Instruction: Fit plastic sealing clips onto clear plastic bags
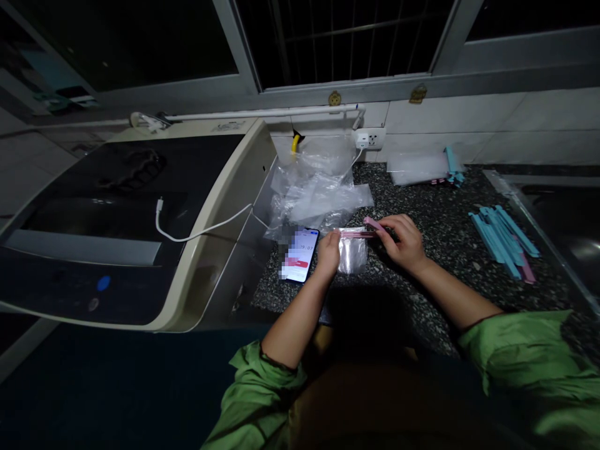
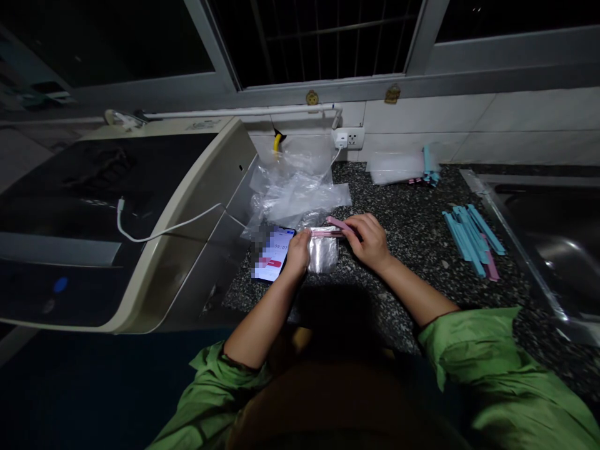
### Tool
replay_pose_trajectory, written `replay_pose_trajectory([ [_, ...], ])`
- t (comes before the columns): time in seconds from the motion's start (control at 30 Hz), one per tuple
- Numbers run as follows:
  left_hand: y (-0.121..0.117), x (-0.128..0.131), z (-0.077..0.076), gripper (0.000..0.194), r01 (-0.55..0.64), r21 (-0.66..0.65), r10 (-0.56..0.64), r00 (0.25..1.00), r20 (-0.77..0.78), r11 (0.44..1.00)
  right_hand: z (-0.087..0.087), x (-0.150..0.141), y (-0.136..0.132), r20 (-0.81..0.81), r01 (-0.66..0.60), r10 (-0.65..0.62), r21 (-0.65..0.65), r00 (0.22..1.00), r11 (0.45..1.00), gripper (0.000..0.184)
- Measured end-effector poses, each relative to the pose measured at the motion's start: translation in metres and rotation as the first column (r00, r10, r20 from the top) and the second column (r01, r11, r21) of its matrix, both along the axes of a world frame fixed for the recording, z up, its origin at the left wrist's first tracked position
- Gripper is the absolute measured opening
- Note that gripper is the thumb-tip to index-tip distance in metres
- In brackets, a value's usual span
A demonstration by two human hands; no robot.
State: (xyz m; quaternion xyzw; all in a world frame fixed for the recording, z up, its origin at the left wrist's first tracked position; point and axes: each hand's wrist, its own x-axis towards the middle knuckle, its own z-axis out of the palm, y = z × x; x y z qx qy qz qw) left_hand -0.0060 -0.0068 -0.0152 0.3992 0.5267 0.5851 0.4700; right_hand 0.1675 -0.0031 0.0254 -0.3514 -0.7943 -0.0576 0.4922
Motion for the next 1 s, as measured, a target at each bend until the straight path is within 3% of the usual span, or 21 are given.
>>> replay_pose_trajectory([
  [0.2,-0.0007,-0.0007,0.0033,0.027,0.006,-0.005,-0.005,1.000,0.004,1.000,0.0001,0.0024,0.0010,-0.002,0.003,-0.003,-0.029,1.000,1.000,0.010],
  [0.47,0.0008,-0.0020,-0.0003,0.029,0.027,-0.019,-0.027,0.999,0.026,0.999,0.0014,0.0033,0.0003,-0.002,0.028,-0.028,0.033,1.000,0.999,0.009],
  [0.73,0.0006,-0.0010,0.0008,0.030,0.026,-0.017,-0.025,0.998,0.049,1.000,0.0005,0.0064,0.0011,-0.028,0.035,-0.036,-0.024,0.999,0.999,0.010],
  [1.0,-0.0010,-0.0014,0.0041,0.030,0.015,-0.006,-0.014,0.999,0.044,1.000,-0.0024,0.0091,0.0032,-0.024,0.058,-0.056,0.046,0.998,0.997,0.009],
])
